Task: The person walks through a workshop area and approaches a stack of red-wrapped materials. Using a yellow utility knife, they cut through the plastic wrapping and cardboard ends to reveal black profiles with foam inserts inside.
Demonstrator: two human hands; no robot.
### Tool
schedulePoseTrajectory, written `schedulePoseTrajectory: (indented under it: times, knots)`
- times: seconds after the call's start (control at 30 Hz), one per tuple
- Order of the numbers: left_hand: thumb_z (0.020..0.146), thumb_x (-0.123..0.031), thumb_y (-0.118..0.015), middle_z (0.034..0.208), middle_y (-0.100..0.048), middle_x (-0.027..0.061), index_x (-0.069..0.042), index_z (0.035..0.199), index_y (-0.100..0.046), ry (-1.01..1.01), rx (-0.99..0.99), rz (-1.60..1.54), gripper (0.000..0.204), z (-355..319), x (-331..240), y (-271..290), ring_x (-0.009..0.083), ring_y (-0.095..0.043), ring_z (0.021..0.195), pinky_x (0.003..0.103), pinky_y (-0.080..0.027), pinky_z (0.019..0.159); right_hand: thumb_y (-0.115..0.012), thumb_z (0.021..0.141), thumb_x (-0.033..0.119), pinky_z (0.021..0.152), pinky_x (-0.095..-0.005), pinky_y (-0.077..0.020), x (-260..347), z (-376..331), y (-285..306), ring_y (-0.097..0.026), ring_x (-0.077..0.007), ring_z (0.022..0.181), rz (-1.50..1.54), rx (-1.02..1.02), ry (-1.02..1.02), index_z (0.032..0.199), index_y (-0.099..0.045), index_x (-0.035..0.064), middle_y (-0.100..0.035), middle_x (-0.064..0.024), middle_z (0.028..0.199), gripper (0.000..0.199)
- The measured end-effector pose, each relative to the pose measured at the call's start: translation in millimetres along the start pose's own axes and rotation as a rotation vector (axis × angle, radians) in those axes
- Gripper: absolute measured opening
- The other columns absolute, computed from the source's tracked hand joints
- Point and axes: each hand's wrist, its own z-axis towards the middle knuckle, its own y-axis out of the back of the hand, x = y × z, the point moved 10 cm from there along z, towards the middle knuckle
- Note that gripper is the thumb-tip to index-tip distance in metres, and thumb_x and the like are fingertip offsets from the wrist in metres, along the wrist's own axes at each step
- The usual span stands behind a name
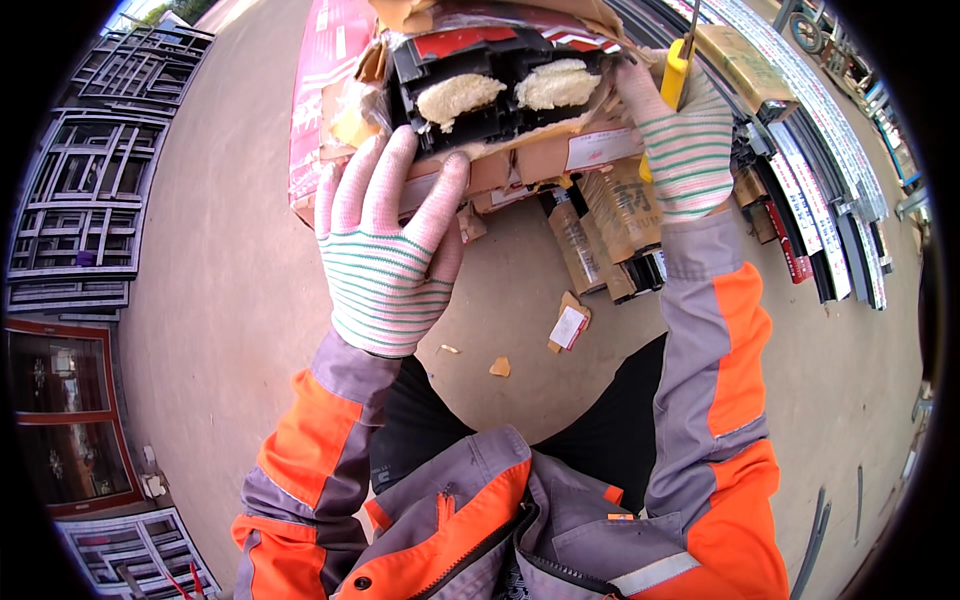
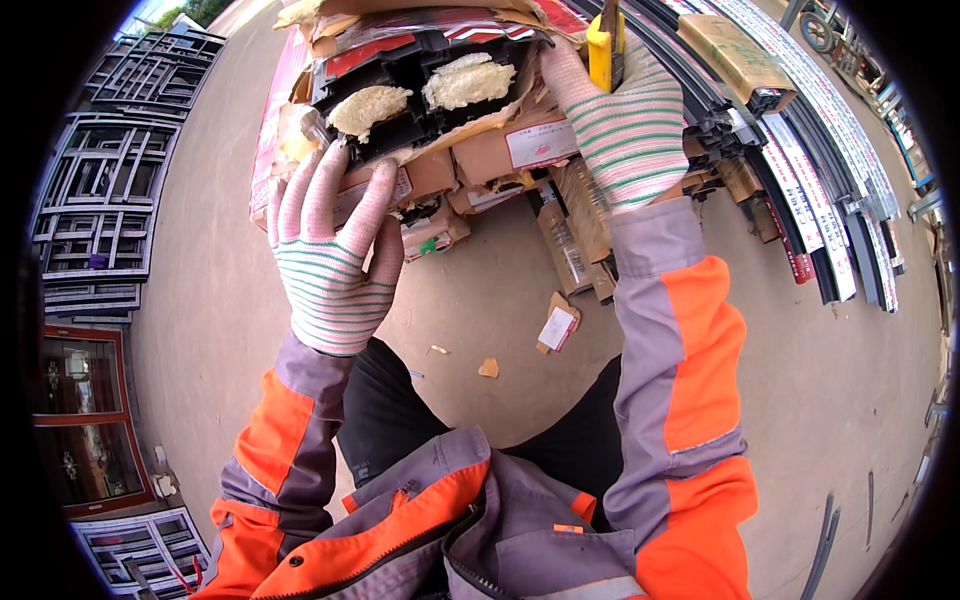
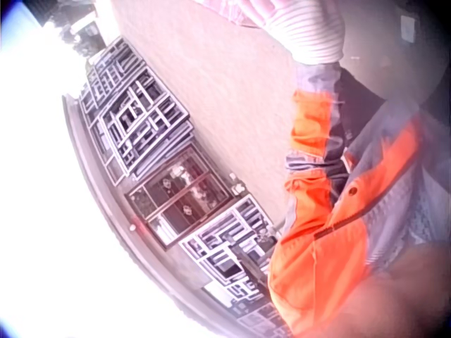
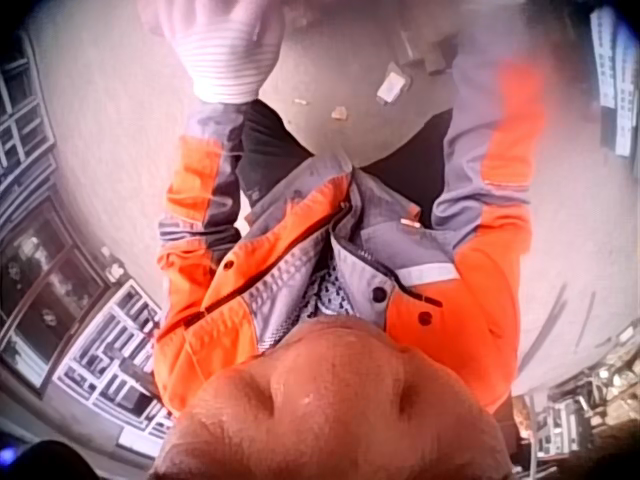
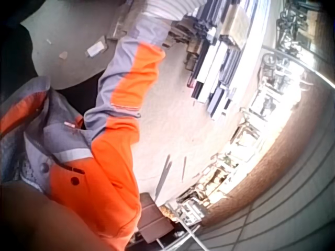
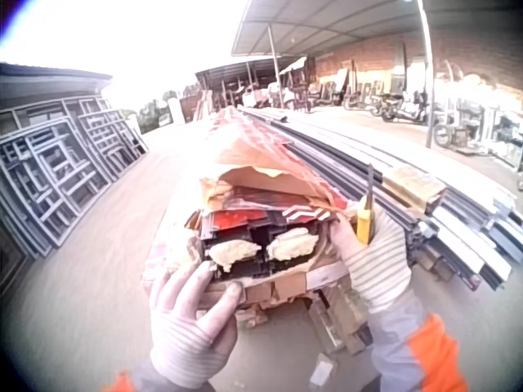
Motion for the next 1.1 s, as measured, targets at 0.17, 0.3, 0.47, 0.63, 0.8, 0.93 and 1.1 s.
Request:
schedulePoseTrajectory:
  times: [0.17, 0.3, 0.47, 0.63, 0.8, 0.93, 1.1]
  knots:
    - [0.072, -0.016, -0.075, 0.141, -0.055, 0.0176, -0.025, 0.132, -0.067, 0.01, 0.002, 0.036, 0.061, -1.2, -1.5, -0.4, 0.0376, -0.052, 0.128, 0.056, -0.036, 0.11, -0.078, 0.093, 0.027, 0.063, -0.0207, -0.0521, 3.3, 0.4, -1.1, -0.067, -0.0061, 0.076, -0.017, 0.02, 0.038, 0.111, -0.072, 0.0048, -0.072, -0.001, 0.089, 0.029]
    - [0.073, -0.017, -0.074, 0.142, -0.054, 0.0185, -0.024, 0.132, -0.067, 0.008, -0.001, 0.034, 0.06, -2.4, -1.4, -1.4, 0.0379, -0.051, 0.129, 0.057, -0.035, 0.11, -0.078, 0.093, 0.027, 0.062, -0.0207, -0.052, 3.4, 0.5, -1.6, -0.066, -0.0056, 0.074, -0.026, 0.013, 0.033, 0.111, -0.072, 0.0051, -0.072, -0.0009, 0.088, 0.029]
    - [0.073, -0.017, -0.074, 0.144, -0.053, 0.0204, -0.024, 0.132, -0.067, 0.007, 0.006, 0.043, 0.061, -2.7, -2.9, -3.5, 0.0395, -0.051, 0.129, 0.058, -0.034, 0.11, -0.079, 0.092, 0.029, 0.059, -0.0207, -0.0505, 3.9, -0.5, 0.3, -0.065, -0.0053, 0.071, -0.049, 0.001, 0.019, 0.11, -0.072, 0.0052, -0.071, -0.0003, 0.086, 0.03]
    - [0.073, -0.017, -0.074, 0.146, -0.051, 0.0215, -0.024, 0.133, -0.067, 0.021, 0.033, 0.051, 0.061, -3.6, -2.6, -2.7, 0.0404, -0.05, 0.13, 0.058, -0.033, 0.111, -0.079, 0.092, 0.03, 0.057, -0.0207, -0.0486, 2.8, -0.8, -1.5, -0.063, -0.0052, 0.068, -0.018, 0.005, 0.01, 0.109, -0.072, 0.0054, -0.07, 0.0005, 0.084, 0.032]
    - [0.073, -0.016, -0.073, 0.146, -0.051, 0.0216, -0.024, 0.133, -0.067, 0.04, 0.018, 0.027, 0.061, -3.3, -3.5, -4.1, 0.0405, -0.05, 0.13, 0.058, -0.033, 0.111, -0.08, 0.091, 0.03, 0.055, -0.0196, -0.0476, 6.7, -0.9, -0.7, -0.062, -0.004, 0.065, 0.006, -0.01, 0.029, 0.107, -0.072, 0.0055, -0.069, 0.0014, 0.082, 0.03]
    - [0.073, -0.009, -0.072, 0.143, -0.052, 0.0205, -0.023, 0.132, -0.067, 0.066, -0.004, -0.007, 0.061, -1.6, -4.5, -1.7, 0.0405, -0.049, 0.131, 0.058, -0.032, 0.113, -0.08, 0.091, 0.029, 0.054, -0.0184, -0.047, 0.7, 0.3, 0.0, -0.062, -0.0031, 0.065, 0.008, -0.001, 0.012, 0.106, -0.071, 0.0063, -0.07, 0.0017, 0.082, 0.029]
    - [0.072, -0.014, -0.073, 0.145, -0.052, 0.0202, -0.024, 0.13, -0.068, 0.115, -0.03, -0.022, 0.058, -1.6, -3.8, -2.2, 0.0401, -0.049, 0.131, 0.057, -0.031, 0.113, -0.08, 0.09, 0.03, 0.054, -0.0188, -0.048, 2.6, 0.6, 0.0, -0.063, -0.004, 0.065, 0.013, 0.0, 0.032, 0.105, -0.071, 0.0066, -0.07, 0.0014, 0.081, 0.029]
